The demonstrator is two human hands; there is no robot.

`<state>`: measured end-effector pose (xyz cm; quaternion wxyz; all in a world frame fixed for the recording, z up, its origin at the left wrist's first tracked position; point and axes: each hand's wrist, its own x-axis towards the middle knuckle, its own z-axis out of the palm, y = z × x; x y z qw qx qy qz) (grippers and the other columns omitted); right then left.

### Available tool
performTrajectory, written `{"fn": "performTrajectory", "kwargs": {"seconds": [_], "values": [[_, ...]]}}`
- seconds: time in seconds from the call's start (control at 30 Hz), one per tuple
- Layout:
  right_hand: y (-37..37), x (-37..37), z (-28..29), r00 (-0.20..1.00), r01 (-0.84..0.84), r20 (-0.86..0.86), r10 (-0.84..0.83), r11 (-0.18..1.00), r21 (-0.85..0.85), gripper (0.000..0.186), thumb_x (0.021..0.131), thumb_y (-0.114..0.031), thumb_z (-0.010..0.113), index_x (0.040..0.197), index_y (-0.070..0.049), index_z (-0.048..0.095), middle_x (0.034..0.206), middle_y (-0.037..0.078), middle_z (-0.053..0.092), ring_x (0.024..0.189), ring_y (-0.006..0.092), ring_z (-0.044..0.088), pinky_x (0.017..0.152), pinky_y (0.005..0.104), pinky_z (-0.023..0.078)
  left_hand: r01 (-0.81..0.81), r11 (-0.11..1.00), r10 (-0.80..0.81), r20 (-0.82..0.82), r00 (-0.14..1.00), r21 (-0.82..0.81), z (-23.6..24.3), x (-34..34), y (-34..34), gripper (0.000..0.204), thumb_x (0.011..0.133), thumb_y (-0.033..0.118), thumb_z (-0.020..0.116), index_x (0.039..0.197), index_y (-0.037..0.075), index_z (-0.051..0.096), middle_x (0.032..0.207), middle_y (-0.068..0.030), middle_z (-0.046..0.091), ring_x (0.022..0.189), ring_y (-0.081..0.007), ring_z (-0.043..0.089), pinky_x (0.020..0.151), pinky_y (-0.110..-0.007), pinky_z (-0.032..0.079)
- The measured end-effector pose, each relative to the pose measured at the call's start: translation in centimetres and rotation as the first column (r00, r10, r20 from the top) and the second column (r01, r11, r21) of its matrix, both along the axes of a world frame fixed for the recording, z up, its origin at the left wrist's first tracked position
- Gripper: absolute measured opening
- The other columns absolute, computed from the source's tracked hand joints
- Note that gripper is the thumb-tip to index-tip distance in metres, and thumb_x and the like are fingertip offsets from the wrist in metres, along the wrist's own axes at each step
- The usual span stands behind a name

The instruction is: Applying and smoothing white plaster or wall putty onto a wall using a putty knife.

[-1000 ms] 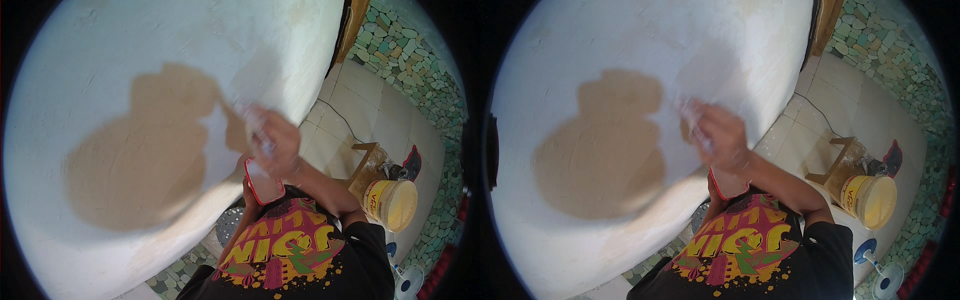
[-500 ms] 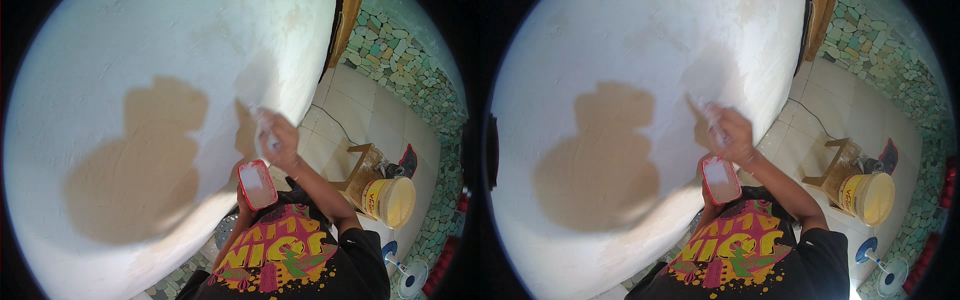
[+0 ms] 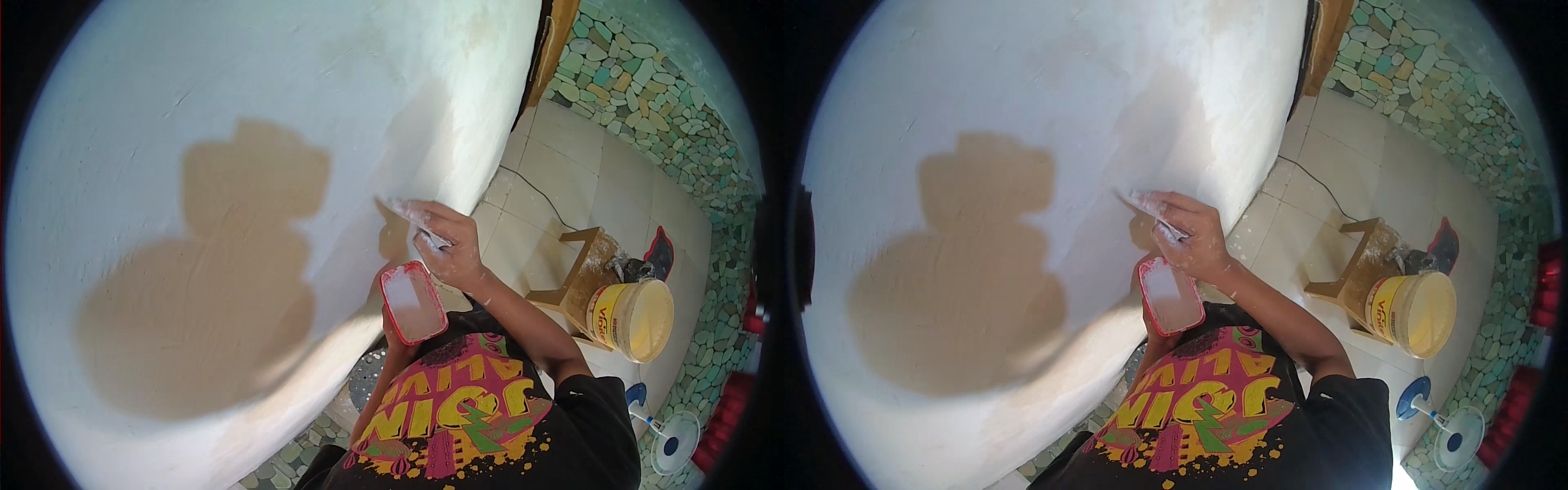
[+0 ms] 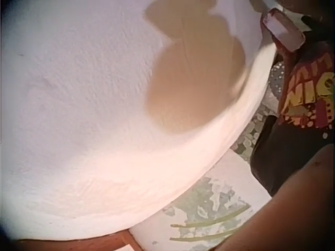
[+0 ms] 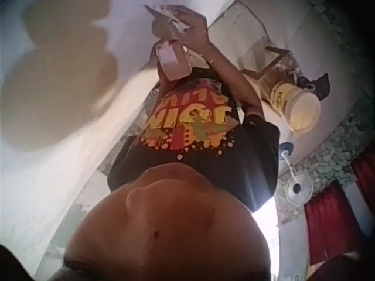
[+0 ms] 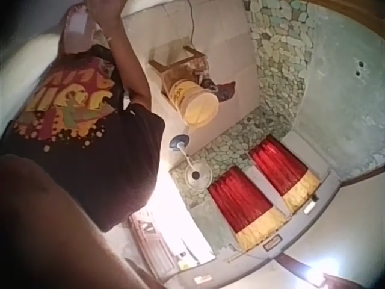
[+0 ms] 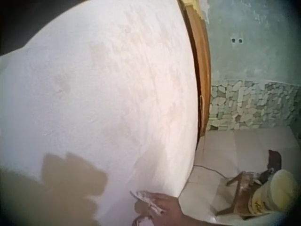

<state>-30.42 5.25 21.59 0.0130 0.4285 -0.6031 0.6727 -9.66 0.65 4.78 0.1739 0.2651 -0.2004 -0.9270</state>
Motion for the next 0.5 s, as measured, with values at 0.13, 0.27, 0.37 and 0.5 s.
{"fn": "performTrajectory", "kwargs": {"seconds": [0.13, 0.27, 0.37, 0.5], "values": [[-0.3, -1.5, 0.0, 0.915, 0.1, 0.4, -0.045, 0.988, -0.117, 0.041, 0.084, 0.006, 0.064, 0.126, 0.003, 0.066, 0.122, 0.018, 0.069, 0.11, 0.0247, 0.069, 0.094, 0.0317, 0.053, 0.105, 0.991, -0.09, -0.166, 0.982, 0.086, -0.6, -0.2, -0.2, 0.064, 0.103, 0.05, 0.041, 0.152, 0.01, 0.041, 0.146, -0.0121, 0.054, 0.129, -0.0313, 0.058, 0.107, -0.05, 0.049], [-0.8, -6.4, 2.5, 0.88, 0.2, 0.448, -0.157, 0.978, -0.05, 0.04, 0.087, 0.006, 0.063, 0.126, 0.001, 0.067, 0.126, 0.016, 0.068, 0.112, 0.0201, 0.067, 0.094, 0.0308, 0.053, 0.068, 0.997, -0.066, -0.082, 0.994, 0.024, -0.4, -1.5, 0.7, 0.063, 0.103, 0.049, 0.04, 0.152, 0.01, 0.041, 0.145, -0.0123, 0.055, 0.129, -0.0315, 0.058, 0.108, -0.05, 0.048], [-2.4, -3.6, 2.5, 0.895, 0.434, -0.124, -0.428, 0.901, 0.02, 0.042, 0.079, -0.002, 0.069, 0.121, -0.001, 0.07, 0.124, 0.021, 0.068, 0.106, 0.0315, 0.069, 0.087, 0.0363, 0.056, 0.084, 0.996, -0.084, 0.017, 0.996, -0.008, -0.9, -1.3, 1.0, 0.075, 0.098, 0.06, 0.048, 0.155, 0.012, 0.038, 0.149, -0.0129, 0.051, 0.132, -0.0338, 0.055, 0.109, -0.052, 0.046], [-0.2, -0.4, 1.7, 0.99, 0.053, -0.132, -0.057, 0.998, -0.038, 0.055, 0.068, 0.008, 0.067, 0.122, -0.001, 0.07, 0.125, 0.024, 0.067, 0.11, 0.0385, 0.067, 0.091, 0.0404, 0.055, 0.007, 0.999, -0.006, -0.022, 1.0, 0.052, -1.8, -1.3, 0.6, 0.069, 0.101, 0.056, 0.044, 0.153, 0.01, 0.04, 0.146, -0.0133, 0.054, 0.129, -0.0325, 0.057, 0.108, -0.051, 0.048]]}}
